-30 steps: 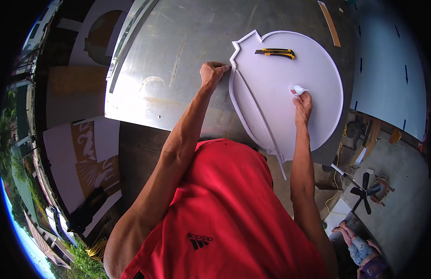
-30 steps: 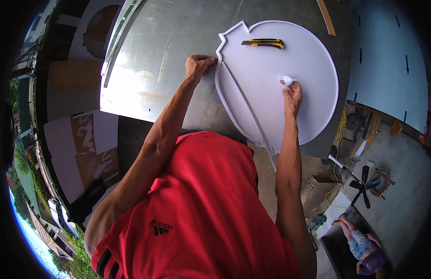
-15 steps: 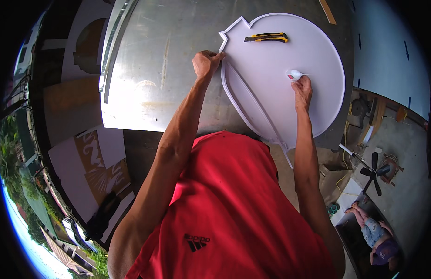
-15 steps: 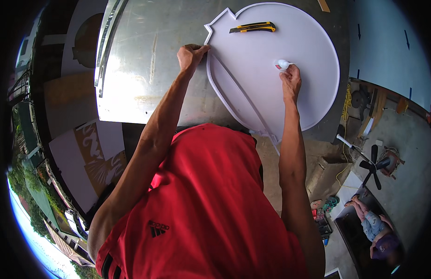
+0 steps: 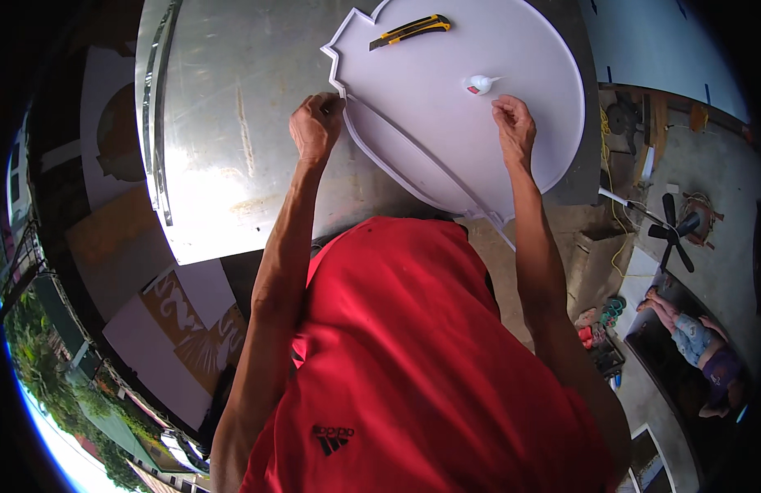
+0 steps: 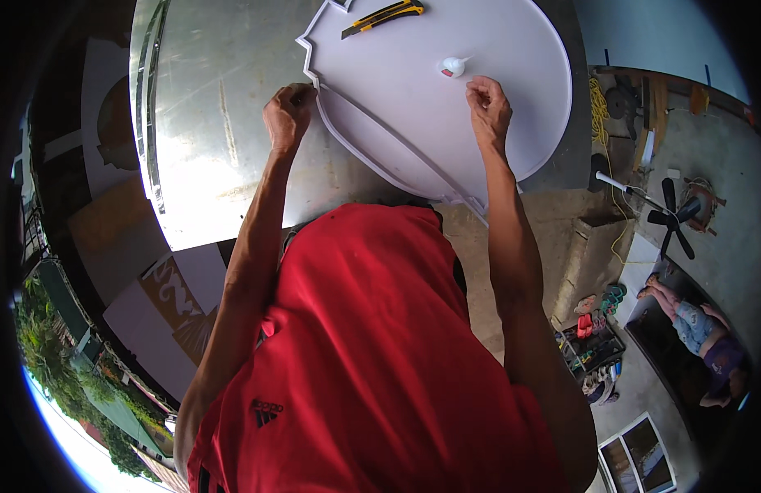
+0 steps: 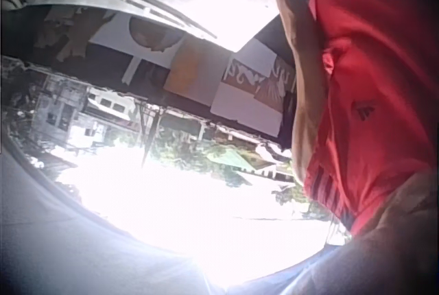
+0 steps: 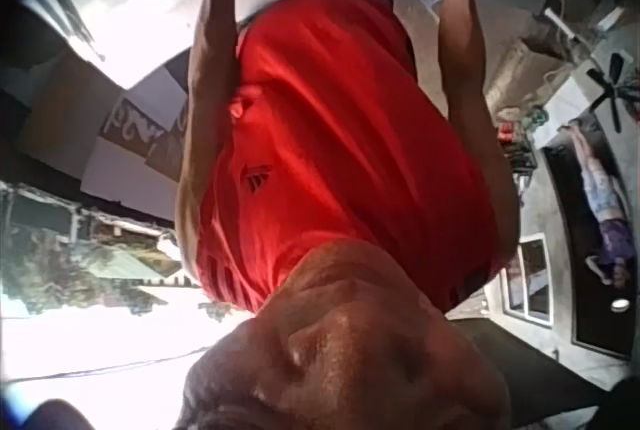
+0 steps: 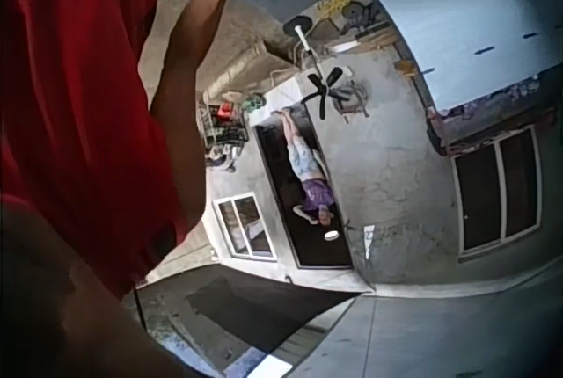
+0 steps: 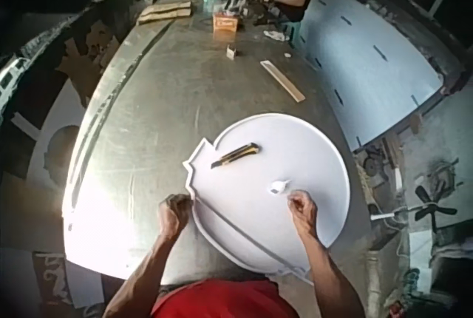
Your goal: The person applies glue to the edges of a white plastic shape and attaches a thin white strip along the perimeter. They use a utility knife to trim the excess strip and smooth the joints by hand. The process involves repeated gluing, cutting, and pressing to secure the trim around the object.
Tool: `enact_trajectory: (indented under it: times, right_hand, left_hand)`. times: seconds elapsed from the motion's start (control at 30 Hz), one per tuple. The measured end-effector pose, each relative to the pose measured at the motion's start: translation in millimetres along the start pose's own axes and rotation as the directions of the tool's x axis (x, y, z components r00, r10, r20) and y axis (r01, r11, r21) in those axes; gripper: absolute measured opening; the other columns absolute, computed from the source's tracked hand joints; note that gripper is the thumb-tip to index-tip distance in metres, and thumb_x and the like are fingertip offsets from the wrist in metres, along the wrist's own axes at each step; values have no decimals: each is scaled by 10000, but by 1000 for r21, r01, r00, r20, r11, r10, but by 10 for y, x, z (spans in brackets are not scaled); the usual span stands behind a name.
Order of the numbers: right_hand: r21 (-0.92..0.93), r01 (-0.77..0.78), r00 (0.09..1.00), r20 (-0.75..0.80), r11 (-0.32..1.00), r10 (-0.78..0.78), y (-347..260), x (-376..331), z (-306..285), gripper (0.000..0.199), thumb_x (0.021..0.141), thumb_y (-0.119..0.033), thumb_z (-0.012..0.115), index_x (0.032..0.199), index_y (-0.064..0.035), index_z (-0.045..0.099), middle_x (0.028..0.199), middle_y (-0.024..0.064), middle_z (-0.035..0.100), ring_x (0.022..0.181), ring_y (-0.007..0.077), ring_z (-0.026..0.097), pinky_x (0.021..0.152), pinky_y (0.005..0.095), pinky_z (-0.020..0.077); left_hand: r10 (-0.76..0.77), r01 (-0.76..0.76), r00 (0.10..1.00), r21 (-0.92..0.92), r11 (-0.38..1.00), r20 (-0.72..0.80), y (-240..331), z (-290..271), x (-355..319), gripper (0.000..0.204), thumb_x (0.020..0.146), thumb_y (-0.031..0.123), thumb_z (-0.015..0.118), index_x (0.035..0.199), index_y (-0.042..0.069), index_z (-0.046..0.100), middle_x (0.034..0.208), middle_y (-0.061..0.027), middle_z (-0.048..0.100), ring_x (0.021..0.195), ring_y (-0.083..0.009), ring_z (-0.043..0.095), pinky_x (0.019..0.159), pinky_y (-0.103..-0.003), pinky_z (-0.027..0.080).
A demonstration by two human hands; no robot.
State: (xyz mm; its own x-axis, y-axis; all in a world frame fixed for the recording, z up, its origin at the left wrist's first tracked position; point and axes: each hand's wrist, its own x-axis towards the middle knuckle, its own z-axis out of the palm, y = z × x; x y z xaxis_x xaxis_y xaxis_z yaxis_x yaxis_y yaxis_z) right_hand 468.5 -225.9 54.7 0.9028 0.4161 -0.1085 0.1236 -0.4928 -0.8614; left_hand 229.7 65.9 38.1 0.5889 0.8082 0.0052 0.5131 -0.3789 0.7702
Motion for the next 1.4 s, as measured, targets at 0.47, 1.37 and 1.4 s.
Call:
enact_trajectory:
  times: [0.47, 1.37, 1.4]
  right_hand:
    - [-483, 449, 866, 443, 752, -232, 54, -1581, -49, 145, 911, -128, 664, 1032, -68, 613, 993, 123, 676, 975, 318, 634, 846, 464, 454]
    - [-208, 179, 845, 532, 962, -42, -317, -2274, 498, 216, 992, -203, 606, 1111, -48, 699, 1043, 164, 708, 974, 380, 681, 844, 482, 538]
    - [-204, 172, 858, 512, 964, -44, -361, -2277, 528, 204, 987, -197, 613, 1101, -47, 692, 1036, 164, 704, 966, 383, 680, 836, 488, 535]
  left_hand:
    - [644, -727, 661, 118, 677, 384, 342, 374, -675, 202, 822, 105, 661, 991, 132, 769, 1110, -4, 674, 1089, -228, 559, 880, -419, 440]
    - [488, -511, 853, 478, 714, 183, -1173, -1478, -730, 251, 937, 89, 659, 1178, 107, 726, 1205, -58, 715, 1205, -288, 613, 1032, -467, 422]
    - [499, -507, 852, 492, 708, 159, -1138, -1453, -743, 269, 941, 81, 651, 1198, 106, 722, 1230, -61, 710, 1228, -296, 603, 1039, -472, 421]
